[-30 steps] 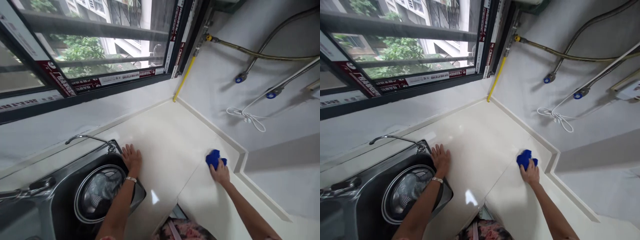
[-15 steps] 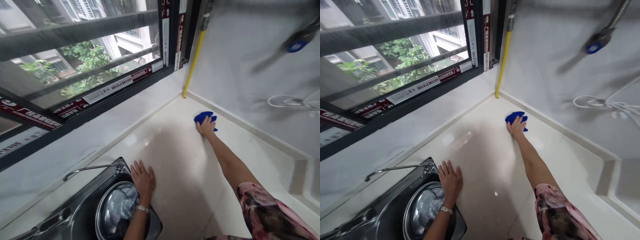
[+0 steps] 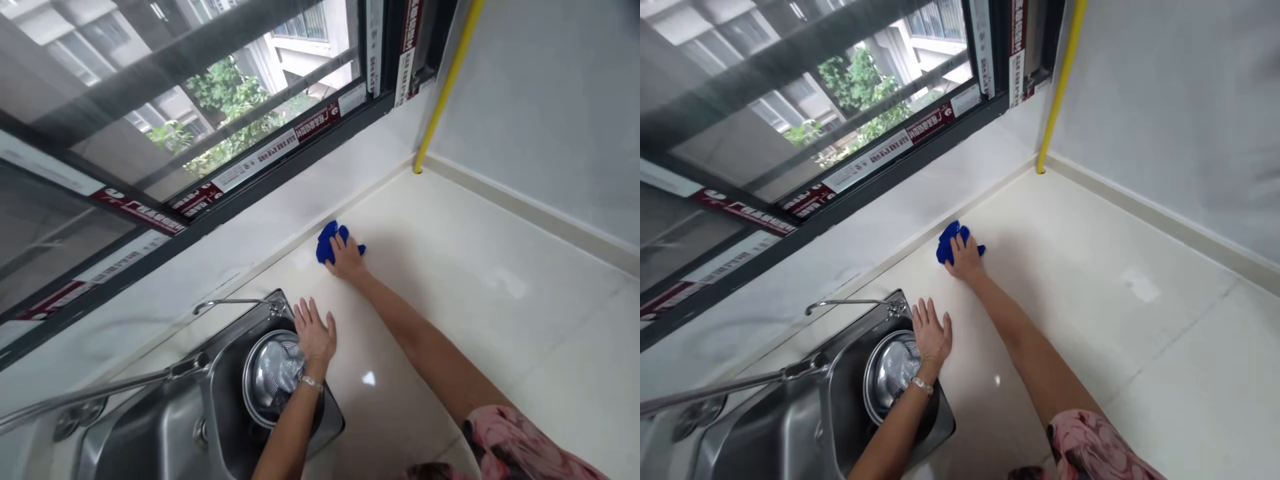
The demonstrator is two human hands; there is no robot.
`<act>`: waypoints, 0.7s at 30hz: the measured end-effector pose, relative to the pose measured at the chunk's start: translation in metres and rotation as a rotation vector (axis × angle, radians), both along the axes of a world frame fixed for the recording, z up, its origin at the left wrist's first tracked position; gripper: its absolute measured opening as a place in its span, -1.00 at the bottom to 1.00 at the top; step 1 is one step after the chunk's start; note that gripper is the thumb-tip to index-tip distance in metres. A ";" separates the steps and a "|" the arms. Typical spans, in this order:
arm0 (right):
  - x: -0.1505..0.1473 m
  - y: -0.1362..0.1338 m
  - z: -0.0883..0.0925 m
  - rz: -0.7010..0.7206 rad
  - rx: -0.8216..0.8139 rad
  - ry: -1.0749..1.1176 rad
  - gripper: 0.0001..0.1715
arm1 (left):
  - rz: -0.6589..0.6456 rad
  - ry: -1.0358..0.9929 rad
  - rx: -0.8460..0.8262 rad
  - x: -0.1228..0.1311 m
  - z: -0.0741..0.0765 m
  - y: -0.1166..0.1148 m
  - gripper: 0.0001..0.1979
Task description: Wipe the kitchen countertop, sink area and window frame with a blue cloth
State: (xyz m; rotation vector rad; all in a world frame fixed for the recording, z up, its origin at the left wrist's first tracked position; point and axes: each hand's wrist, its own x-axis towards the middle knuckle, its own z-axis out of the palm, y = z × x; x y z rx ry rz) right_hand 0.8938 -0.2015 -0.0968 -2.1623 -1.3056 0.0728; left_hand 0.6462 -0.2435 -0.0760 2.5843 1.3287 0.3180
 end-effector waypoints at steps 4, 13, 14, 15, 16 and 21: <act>-0.071 -0.003 0.011 0.232 0.033 -0.022 -0.07 | 0.015 -0.045 -0.019 0.001 0.000 -0.003 -0.31; -0.077 -0.033 0.001 0.360 -0.037 -0.047 -0.18 | 0.025 -0.146 0.004 0.002 -0.009 -0.010 -0.31; -0.077 -0.036 -0.001 0.330 -0.057 -0.058 -0.16 | 0.027 -0.165 0.011 0.004 -0.010 -0.010 -0.31; -0.078 -0.037 -0.002 0.305 -0.079 -0.071 -0.15 | 0.031 -0.173 0.013 0.005 -0.011 -0.010 -0.30; -0.079 -0.038 -0.002 0.282 -0.100 -0.084 -0.14 | 0.030 -0.172 0.008 0.005 -0.011 -0.010 -0.30; -0.074 -0.045 -0.005 0.094 -0.151 -0.125 -0.18 | -0.266 -0.095 -0.082 -0.050 -0.015 -0.007 -0.33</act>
